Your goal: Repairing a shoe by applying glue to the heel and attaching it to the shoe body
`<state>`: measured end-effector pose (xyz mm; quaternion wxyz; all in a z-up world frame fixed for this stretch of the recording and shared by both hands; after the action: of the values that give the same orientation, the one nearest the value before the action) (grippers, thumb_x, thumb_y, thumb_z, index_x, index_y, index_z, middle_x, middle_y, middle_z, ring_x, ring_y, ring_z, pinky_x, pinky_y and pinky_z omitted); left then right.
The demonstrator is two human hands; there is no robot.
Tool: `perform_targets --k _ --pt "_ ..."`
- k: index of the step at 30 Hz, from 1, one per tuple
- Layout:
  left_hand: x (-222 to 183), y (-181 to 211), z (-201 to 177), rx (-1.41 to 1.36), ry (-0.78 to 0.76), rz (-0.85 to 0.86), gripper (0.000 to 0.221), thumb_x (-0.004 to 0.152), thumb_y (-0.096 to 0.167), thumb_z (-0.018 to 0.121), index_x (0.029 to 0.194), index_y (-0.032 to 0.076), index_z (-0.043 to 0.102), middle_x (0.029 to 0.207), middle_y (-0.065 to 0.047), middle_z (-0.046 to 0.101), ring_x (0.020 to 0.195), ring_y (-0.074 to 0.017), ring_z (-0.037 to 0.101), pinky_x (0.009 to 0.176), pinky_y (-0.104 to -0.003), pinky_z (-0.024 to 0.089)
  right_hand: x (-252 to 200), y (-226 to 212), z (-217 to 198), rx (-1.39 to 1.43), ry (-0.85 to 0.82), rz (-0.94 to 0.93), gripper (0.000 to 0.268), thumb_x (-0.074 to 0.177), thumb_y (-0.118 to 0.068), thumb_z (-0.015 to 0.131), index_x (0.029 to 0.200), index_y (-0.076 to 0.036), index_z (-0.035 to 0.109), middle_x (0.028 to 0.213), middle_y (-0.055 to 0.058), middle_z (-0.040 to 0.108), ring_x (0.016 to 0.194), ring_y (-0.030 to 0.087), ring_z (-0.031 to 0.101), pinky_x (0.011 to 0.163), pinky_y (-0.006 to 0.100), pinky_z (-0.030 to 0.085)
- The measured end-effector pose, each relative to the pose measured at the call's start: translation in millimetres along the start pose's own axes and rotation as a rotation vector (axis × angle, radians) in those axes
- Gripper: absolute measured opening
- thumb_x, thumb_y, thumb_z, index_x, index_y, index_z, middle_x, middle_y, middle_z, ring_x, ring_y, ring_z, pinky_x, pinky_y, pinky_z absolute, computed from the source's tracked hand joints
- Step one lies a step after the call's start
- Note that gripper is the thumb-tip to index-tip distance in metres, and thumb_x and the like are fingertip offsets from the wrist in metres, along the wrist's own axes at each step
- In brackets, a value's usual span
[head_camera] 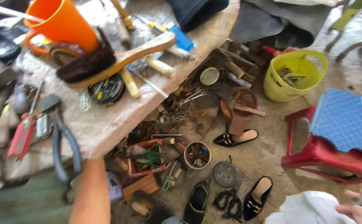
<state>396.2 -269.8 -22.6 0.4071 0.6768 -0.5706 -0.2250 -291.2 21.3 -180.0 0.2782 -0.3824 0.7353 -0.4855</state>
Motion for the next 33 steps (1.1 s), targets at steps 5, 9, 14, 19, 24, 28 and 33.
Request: perform_targets --k 5,9,14,19,24,28,33 --pt "-59.2 9.5 -24.7 0.047 0.061 -0.024 0.047 0.099 0.039 0.058 0.135 0.01 0.066 0.135 -0.012 0.068 0.128 -0.0238 0.063 0.106 -0.037 0.047 -56.7 -227.6 101.8 0.043 -0.023 0.04 0.036 0.105 0.012 0.052 0.14 0.011 0.059 0.125 0.027 0.068 0.101 0.03 0.066 0.088 0.036 0.05" --pt "-119.8 72.1 1.6 -0.113 0.02 0.054 0.043 0.1 0.029 0.059 0.137 0.008 0.065 0.143 -0.012 0.064 0.136 -0.0225 0.058 0.116 -0.038 0.043 -53.3 -281.0 144.2 -0.027 -0.405 -0.329 0.035 0.083 -0.005 0.074 0.118 -0.004 0.074 0.115 0.01 0.079 0.103 0.015 0.073 0.099 0.027 0.054" --pt "-183.4 183.9 60.6 -0.598 -0.206 0.146 0.043 0.095 -0.005 0.062 0.137 0.001 0.062 0.146 -0.015 0.062 0.14 -0.0232 0.056 0.115 -0.035 0.052 -70.8 -334.5 175.9 -0.134 -0.782 -0.818 0.035 0.092 -0.021 0.071 0.126 -0.017 0.071 0.16 0.018 0.045 0.152 0.037 0.038 0.119 0.05 0.033" --pt "-220.8 273.8 91.9 -0.499 -0.464 0.348 0.039 0.099 0.007 0.061 0.137 0.001 0.061 0.145 -0.016 0.061 0.138 -0.0265 0.059 0.115 -0.037 0.05 -58.3 -328.8 170.3 0.101 -0.926 -0.875 0.026 0.099 -0.02 0.067 0.121 -0.006 0.067 0.163 0.025 0.029 0.156 0.048 0.02 0.123 0.063 0.024" --pt "-219.0 289.6 105.0 -0.644 -0.469 0.339 0.041 0.101 0.003 0.058 0.142 0.002 0.056 0.152 -0.018 0.053 0.145 -0.0286 0.052 0.12 -0.041 0.048 -47.0 -316.1 155.3 0.153 -0.92 -0.74 0.028 0.093 -0.019 0.075 0.12 -0.013 0.071 0.15 0.019 0.045 0.137 0.033 0.055 0.111 0.044 0.046" --pt "-206.0 274.5 100.4 -0.839 -0.27 0.2 0.056 0.099 0.007 0.06 0.152 0.003 0.042 0.157 -0.018 0.05 0.143 -0.0344 0.055 0.115 -0.047 0.054 -36.1 -309.0 150.7 0.192 -0.942 -0.578 0.026 0.09 -0.019 0.079 0.115 -0.015 0.076 0.142 0.013 0.051 0.131 0.025 0.057 0.11 0.039 0.041" --pt "-213.4 246.1 118.6 -0.734 -0.177 0.11 0.038 0.097 0.004 0.063 0.134 -0.003 0.062 0.135 -0.016 0.068 0.123 -0.0218 0.065 0.102 -0.031 0.056 -29.0 -302.6 148.2 0.249 -0.959 -0.492 0.025 0.09 -0.023 0.078 0.114 -0.016 0.076 0.141 0.012 0.052 0.134 0.023 0.054 0.114 0.039 0.037"
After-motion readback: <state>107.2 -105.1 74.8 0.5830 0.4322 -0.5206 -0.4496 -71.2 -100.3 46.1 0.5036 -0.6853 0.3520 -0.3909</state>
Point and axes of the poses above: each hand's wrist, its own x-axis towards the middle knuckle, its own z-axis out of the palm, y = z × x, the point moved 8 cm from there along x, towards the middle knuckle
